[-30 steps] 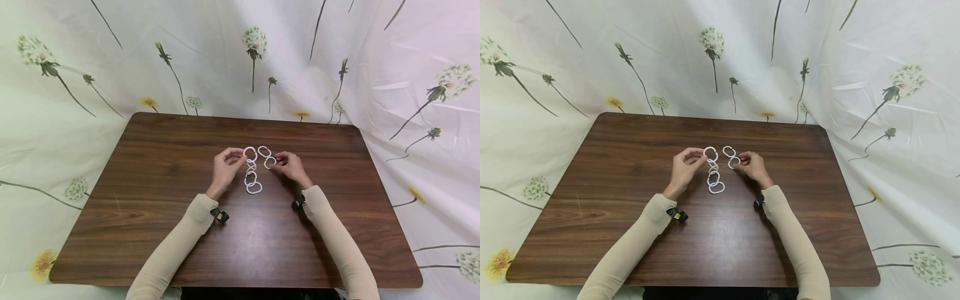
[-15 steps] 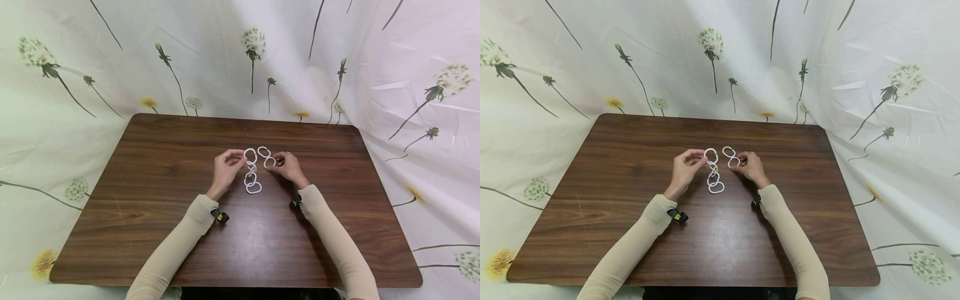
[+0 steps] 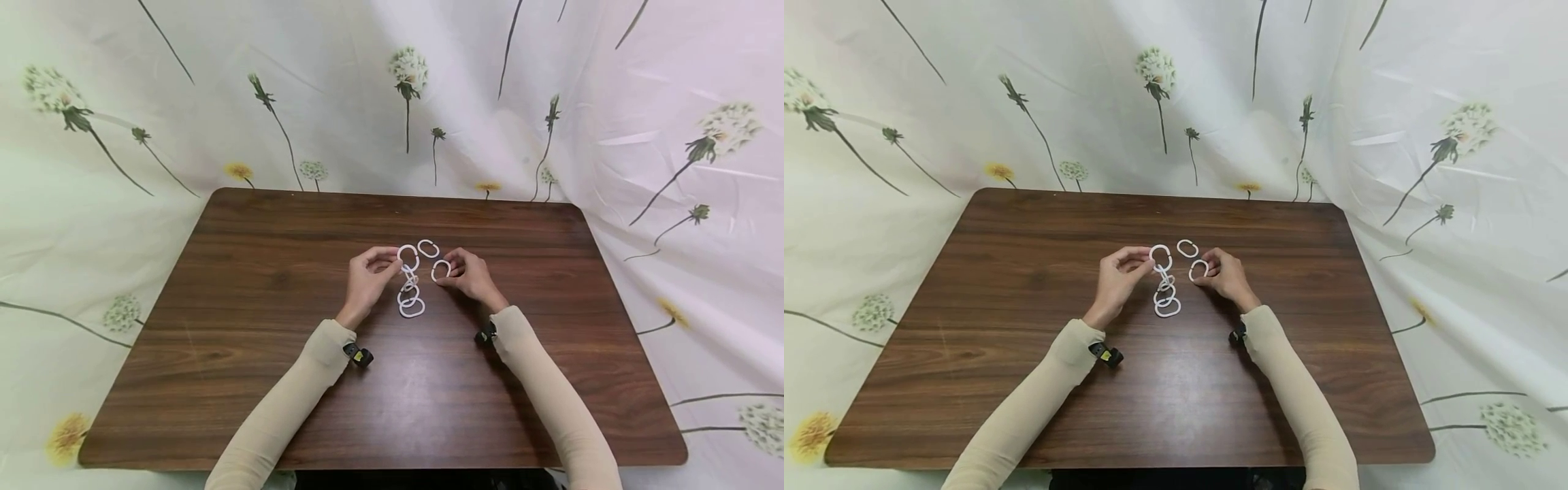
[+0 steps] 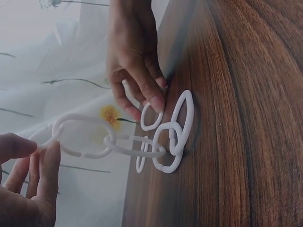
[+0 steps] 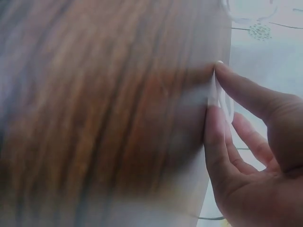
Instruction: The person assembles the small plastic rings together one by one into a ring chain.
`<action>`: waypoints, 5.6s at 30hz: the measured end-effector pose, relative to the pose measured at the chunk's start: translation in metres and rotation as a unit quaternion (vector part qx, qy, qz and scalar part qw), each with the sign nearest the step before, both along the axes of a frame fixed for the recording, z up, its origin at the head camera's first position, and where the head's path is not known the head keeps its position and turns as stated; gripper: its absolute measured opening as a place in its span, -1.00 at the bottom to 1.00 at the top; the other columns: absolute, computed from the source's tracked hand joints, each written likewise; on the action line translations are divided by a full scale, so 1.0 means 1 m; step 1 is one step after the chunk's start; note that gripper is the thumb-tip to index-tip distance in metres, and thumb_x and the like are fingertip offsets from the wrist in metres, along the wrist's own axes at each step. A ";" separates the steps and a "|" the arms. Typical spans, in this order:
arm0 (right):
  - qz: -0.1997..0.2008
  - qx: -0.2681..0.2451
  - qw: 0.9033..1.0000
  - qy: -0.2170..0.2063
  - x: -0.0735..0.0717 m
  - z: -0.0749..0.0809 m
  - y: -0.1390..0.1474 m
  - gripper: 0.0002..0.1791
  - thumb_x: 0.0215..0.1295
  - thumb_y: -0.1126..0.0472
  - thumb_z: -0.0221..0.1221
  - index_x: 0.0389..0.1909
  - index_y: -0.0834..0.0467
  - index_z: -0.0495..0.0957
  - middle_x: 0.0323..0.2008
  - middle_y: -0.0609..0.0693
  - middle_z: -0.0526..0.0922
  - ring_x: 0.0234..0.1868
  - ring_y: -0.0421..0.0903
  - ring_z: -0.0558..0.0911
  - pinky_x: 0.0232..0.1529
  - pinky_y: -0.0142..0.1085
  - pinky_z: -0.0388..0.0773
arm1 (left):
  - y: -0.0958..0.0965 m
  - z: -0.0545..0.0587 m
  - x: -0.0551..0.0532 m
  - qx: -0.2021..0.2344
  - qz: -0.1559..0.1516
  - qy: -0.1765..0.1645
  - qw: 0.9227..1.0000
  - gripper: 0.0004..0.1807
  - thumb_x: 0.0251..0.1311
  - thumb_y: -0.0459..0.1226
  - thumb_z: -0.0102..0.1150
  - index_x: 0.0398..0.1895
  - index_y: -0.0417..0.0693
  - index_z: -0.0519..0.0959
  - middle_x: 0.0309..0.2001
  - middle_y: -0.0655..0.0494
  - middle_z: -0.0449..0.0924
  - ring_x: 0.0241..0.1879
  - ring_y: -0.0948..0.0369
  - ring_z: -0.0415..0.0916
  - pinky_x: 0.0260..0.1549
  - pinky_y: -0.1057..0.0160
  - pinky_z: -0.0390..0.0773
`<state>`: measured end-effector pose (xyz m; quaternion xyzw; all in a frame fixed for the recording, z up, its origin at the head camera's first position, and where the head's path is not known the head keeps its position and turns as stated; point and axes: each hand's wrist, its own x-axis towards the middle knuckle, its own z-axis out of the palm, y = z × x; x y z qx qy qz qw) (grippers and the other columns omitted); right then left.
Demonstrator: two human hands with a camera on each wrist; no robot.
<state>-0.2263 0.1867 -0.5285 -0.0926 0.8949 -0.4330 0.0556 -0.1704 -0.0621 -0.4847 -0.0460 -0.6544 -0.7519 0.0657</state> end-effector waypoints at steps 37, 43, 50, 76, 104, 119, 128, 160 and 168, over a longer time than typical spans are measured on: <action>0.080 -0.227 0.971 -0.016 0.028 0.040 -0.001 -0.39 0.19 0.50 0.42 0.28 0.35 0.49 -0.14 0.37 0.67 -0.28 0.00 0.81 -0.12 -0.16 0.82 | -0.003 -0.002 0.002 -0.026 0.007 0.014 1.000 -0.74 0.23 -0.53 0.36 -0.02 -0.43 0.68 -0.12 -0.43 0.68 -0.26 0.19 0.67 -0.15 0.41 0.76; 0.095 -0.256 0.962 -0.018 0.031 0.047 -0.005 -0.40 0.20 0.52 0.40 0.28 0.32 0.50 -0.12 0.40 0.67 -0.24 0.04 0.81 -0.06 0.06 0.80 | -0.003 -0.002 0.002 -0.041 0.011 0.012 0.999 -0.75 0.22 -0.51 0.38 -0.02 -0.38 0.70 -0.11 -0.37 0.70 -0.24 0.29 0.67 -0.08 0.36 0.73; 0.104 -0.270 0.957 -0.018 0.032 0.051 -0.008 -0.40 0.22 0.52 0.39 0.29 0.36 0.48 -0.20 0.13 0.72 -0.22 0.01 0.81 -0.05 0.09 0.80 | -0.002 -0.002 0.003 -0.045 0.009 0.011 0.999 -0.74 0.22 -0.50 0.39 -0.03 -0.39 0.70 -0.09 -0.44 0.69 -0.25 0.34 0.66 -0.07 0.34 0.71; 0.120 -0.289 0.949 -0.049 0.034 0.051 -0.016 -0.43 0.21 0.55 0.37 0.27 0.37 0.49 -0.18 0.29 0.67 -0.28 -0.21 0.79 -0.15 -0.28 0.83 | -0.006 -0.008 0.002 -0.080 -0.006 0.020 0.997 -0.77 0.19 -0.43 0.47 -0.07 -0.26 0.77 -0.11 -0.29 0.78 -0.23 0.32 0.69 -0.15 0.42 0.70; 0.056 -0.338 0.938 -0.053 0.024 0.053 -0.025 -0.69 0.46 0.43 0.19 0.11 0.46 0.39 -0.28 0.00 0.75 -0.42 -0.14 0.79 -0.29 -0.02 0.84 | -0.001 -0.009 -0.002 -0.098 -0.014 0.006 0.995 -0.78 0.22 -0.49 0.40 -0.07 -0.41 0.73 -0.07 -0.45 0.72 -0.13 -0.01 0.72 -0.07 0.22 0.76; 0.070 -0.261 0.961 -0.058 0.020 0.049 -0.018 -0.60 0.49 0.32 0.22 0.23 0.45 0.50 -0.20 0.17 0.79 -0.31 -0.15 0.75 -0.26 0.19 0.79 | -0.008 -0.006 -0.003 -0.085 -0.007 -0.008 0.996 -0.81 0.21 -0.40 0.46 -0.14 -0.30 0.75 -0.12 -0.30 0.76 -0.19 0.31 0.67 -0.11 0.44 0.72; 0.050 -0.321 0.943 -0.076 0.025 0.047 -0.021 -0.85 0.48 0.36 0.21 -0.08 0.37 0.50 -0.29 -0.02 0.76 -0.30 -0.08 0.83 -0.06 0.14 0.78 | -0.010 -0.007 -0.001 -0.100 -0.011 -0.009 0.995 -0.81 0.21 -0.40 0.46 -0.14 -0.30 0.75 -0.13 -0.29 0.77 -0.21 0.32 0.68 -0.14 0.36 0.73; 0.046 -0.335 0.938 -0.075 0.028 0.048 -0.027 -0.88 0.32 0.43 0.35 -0.19 0.32 0.63 -0.34 -0.13 0.82 -0.26 -0.19 0.83 -0.05 -0.17 0.83 | 0.008 -0.016 0.000 -0.075 -0.068 -0.029 0.994 -0.70 0.15 -0.43 0.49 -0.06 -0.35 0.69 -0.08 -0.34 0.75 -0.20 0.28 0.72 0.07 0.02 0.77; 0.044 -0.336 0.937 -0.078 0.026 0.044 -0.029 -0.90 0.33 0.40 0.36 -0.20 0.27 0.63 -0.37 -0.11 0.82 -0.29 -0.18 0.83 -0.01 -0.02 0.81 | 0.010 -0.016 -0.001 -0.081 -0.049 -0.018 0.995 -0.75 0.24 -0.39 0.44 -0.05 -0.33 0.71 -0.08 -0.31 0.77 -0.17 0.29 0.73 0.00 0.29 0.77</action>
